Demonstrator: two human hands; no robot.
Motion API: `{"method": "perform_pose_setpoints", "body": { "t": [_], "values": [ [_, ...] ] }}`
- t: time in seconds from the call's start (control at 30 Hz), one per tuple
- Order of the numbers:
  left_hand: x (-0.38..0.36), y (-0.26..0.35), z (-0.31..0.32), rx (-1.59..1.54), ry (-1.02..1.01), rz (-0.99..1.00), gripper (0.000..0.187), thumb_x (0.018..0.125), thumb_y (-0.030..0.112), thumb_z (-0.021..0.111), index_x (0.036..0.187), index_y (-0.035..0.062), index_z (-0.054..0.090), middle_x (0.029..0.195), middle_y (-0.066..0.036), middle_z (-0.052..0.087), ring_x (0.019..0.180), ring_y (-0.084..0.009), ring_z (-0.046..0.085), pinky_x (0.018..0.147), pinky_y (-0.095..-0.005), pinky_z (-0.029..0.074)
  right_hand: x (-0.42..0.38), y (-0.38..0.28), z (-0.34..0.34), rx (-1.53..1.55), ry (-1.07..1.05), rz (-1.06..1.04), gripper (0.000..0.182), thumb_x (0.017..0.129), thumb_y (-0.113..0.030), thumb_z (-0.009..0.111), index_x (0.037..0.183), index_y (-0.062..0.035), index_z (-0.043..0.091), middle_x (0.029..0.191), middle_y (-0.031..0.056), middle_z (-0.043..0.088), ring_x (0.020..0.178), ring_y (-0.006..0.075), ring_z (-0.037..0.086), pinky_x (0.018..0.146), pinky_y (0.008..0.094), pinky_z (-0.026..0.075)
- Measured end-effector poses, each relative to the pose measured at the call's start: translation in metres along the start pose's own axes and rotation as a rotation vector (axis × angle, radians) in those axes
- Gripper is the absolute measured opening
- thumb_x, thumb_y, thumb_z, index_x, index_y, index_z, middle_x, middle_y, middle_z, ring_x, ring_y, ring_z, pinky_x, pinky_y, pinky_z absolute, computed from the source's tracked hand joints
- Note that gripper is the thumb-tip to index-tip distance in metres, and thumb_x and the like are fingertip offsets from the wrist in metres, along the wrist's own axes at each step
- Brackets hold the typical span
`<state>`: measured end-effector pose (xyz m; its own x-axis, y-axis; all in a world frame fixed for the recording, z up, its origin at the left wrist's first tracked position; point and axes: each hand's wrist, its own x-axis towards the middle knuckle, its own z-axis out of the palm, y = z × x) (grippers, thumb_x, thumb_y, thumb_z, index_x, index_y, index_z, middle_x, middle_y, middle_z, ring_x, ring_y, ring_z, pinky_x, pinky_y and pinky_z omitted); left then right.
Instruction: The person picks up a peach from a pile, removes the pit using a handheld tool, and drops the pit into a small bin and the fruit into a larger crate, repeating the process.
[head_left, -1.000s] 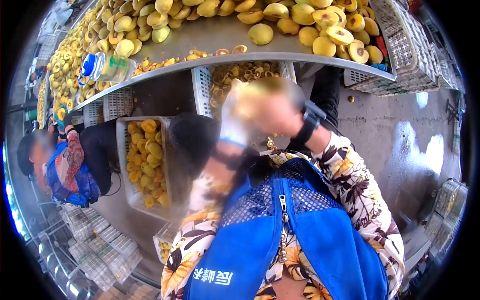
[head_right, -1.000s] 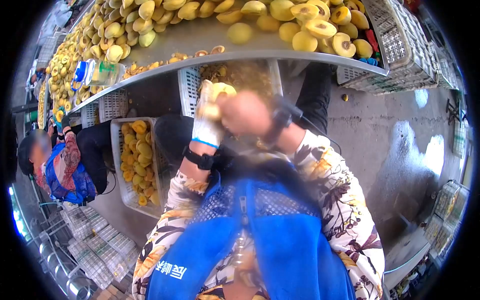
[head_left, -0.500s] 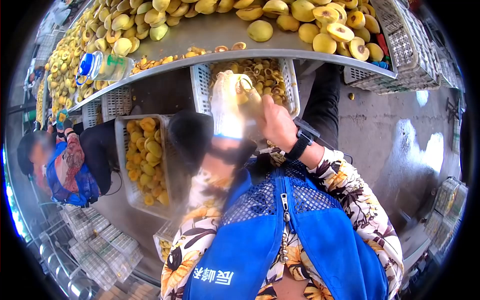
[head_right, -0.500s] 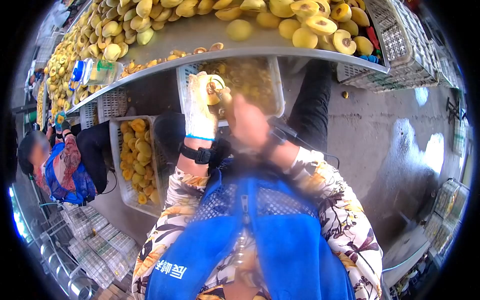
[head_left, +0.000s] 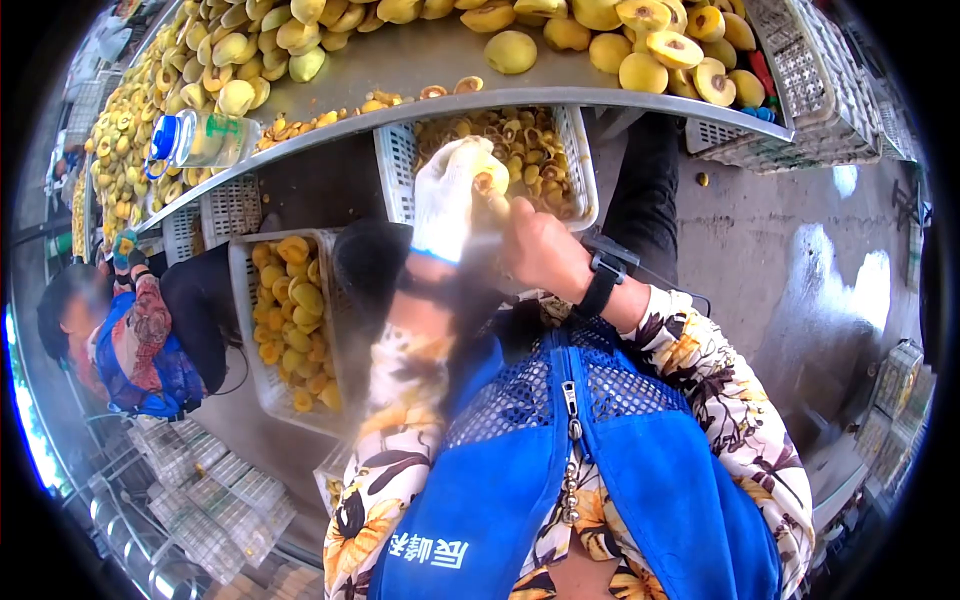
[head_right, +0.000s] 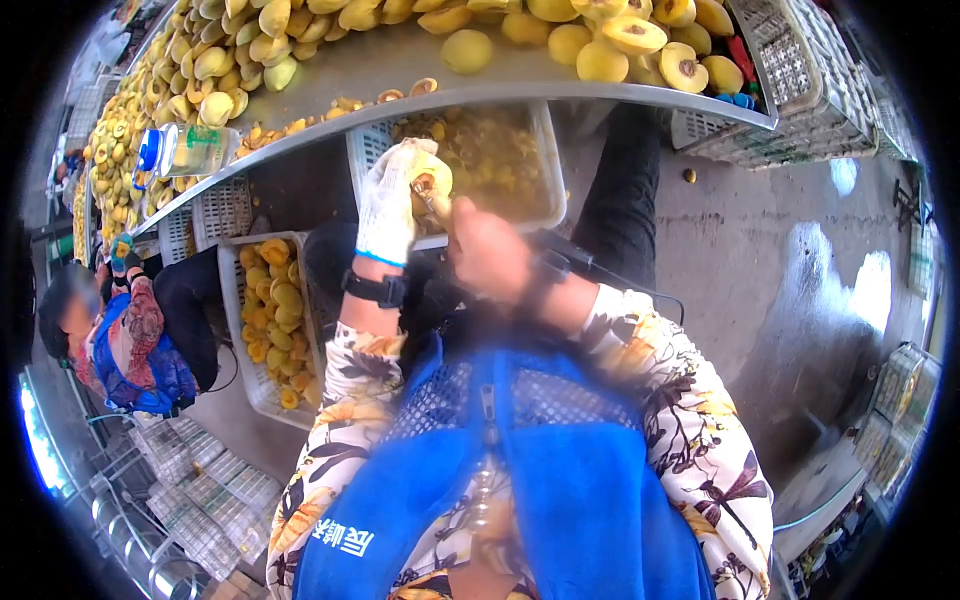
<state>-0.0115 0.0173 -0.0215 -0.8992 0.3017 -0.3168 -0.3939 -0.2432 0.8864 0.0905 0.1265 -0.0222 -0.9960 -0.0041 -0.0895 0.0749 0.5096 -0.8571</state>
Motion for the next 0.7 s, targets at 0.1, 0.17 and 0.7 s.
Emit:
{"method": "perform_pose_setpoints", "body": {
  "t": [0.1,0.17,0.7],
  "values": [
    [-0.003,0.02,0.007,-0.168,-0.104,-0.08,0.021,0.089,0.015,0.058,0.103,-0.0015,0.057,0.079,-0.008,0.06,0.067,-0.0168,0.057,0.058,-0.0262,0.048,0.004,-0.004,-0.004,0.053,0.016,0.058,0.015,0.08,-0.006,0.05,0.089,0.0048,0.044,0.07,0.0243,0.058,0.067,0.0428,0.057,0.059,0.0461,0.044],
    [-0.007,0.014,0.01,-0.343,-0.07,-0.055,0.023,0.089,0.018,0.059,0.103,-0.0007,0.056,0.078,-0.008,0.059,0.067,-0.0163,0.057,0.056,-0.0259,0.048,0.007,-0.01,-0.003,0.181,0.037,0.087,0.019,0.08,-0.008,0.052,0.093,0.0049,0.047,0.075,0.0257,0.06,0.072,0.0427,0.058,0.064,0.0445,0.046],
    [0.003,-0.015,-0.005,-0.148,-0.004,-0.193,0.031,0.09,0.034,0.054,0.096,0.0037,0.056,0.073,-0.015,0.061,0.057,-0.0237,0.059,0.049,-0.033,0.049,0.008,-0.041,-0.022,0.987,-0.423,0.627,0.017,0.085,-0.009,0.048,0.1,-0.0041,0.043,0.063,0.0004,0.043,0.044,0.0071,0.039,0.039,0.0239,0.036]
  ]
}}
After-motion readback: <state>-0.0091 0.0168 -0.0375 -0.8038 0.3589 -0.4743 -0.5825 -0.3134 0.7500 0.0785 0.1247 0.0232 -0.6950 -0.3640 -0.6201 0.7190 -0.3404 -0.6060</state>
